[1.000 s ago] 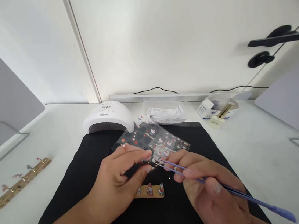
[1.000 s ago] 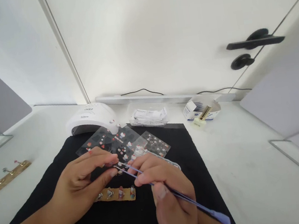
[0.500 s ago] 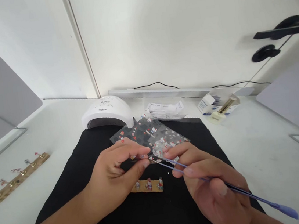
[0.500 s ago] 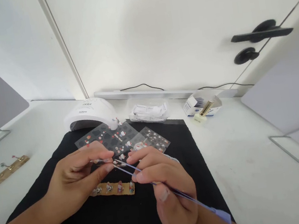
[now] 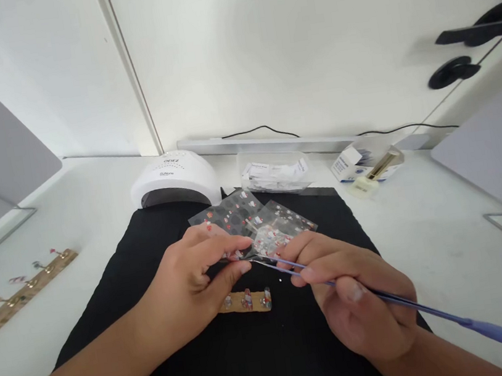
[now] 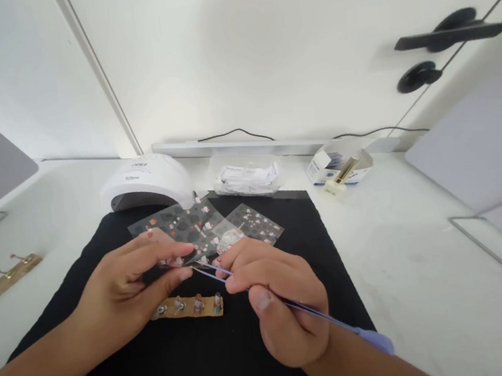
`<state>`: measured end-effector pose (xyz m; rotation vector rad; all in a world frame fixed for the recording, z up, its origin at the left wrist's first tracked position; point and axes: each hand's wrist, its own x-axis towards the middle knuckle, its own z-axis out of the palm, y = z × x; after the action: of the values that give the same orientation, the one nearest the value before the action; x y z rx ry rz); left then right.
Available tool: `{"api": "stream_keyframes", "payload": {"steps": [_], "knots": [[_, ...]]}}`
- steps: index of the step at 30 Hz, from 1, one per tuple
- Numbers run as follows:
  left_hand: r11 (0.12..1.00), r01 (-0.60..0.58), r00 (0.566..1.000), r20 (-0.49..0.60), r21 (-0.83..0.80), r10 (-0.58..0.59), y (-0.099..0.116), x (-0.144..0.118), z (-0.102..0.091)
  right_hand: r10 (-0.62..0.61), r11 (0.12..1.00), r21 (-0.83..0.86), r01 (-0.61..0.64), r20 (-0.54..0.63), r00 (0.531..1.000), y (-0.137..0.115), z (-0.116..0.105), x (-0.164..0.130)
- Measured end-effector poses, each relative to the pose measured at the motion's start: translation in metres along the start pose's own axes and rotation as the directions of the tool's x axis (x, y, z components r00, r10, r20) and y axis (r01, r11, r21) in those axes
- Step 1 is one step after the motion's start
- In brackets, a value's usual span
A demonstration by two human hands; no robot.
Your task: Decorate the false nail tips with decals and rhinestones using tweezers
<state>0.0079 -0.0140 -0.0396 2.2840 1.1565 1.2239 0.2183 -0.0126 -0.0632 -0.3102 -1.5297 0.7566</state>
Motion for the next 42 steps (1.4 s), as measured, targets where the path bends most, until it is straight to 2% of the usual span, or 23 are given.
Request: {"api": "stream_keyframes", "payload": {"steps": [10,27,42], "knots": [[0.997,-0.068,0.997,0.026,0.029,0.067,-0.0029,-0.0011,-0.0014,0.016,0.999,-0.036,-0.014,0.051,0.999,0.0008,-0.0055,-0.003],[0.997,-0.062,0.996,0.071,0.041,0.059,-0.0024,0.0008,-0.0044,0.052,0.998,0.043,-0.054,0.039,0.998,0.0024,-0.0061,-0.0049],[0.997,-0.073,0.994,0.082,0.029,0.071,-0.003,0.0003,-0.0044,0.051,0.998,0.019,-0.052,0.059,0.997,0.0027,-0.0076,-0.0023]]}}
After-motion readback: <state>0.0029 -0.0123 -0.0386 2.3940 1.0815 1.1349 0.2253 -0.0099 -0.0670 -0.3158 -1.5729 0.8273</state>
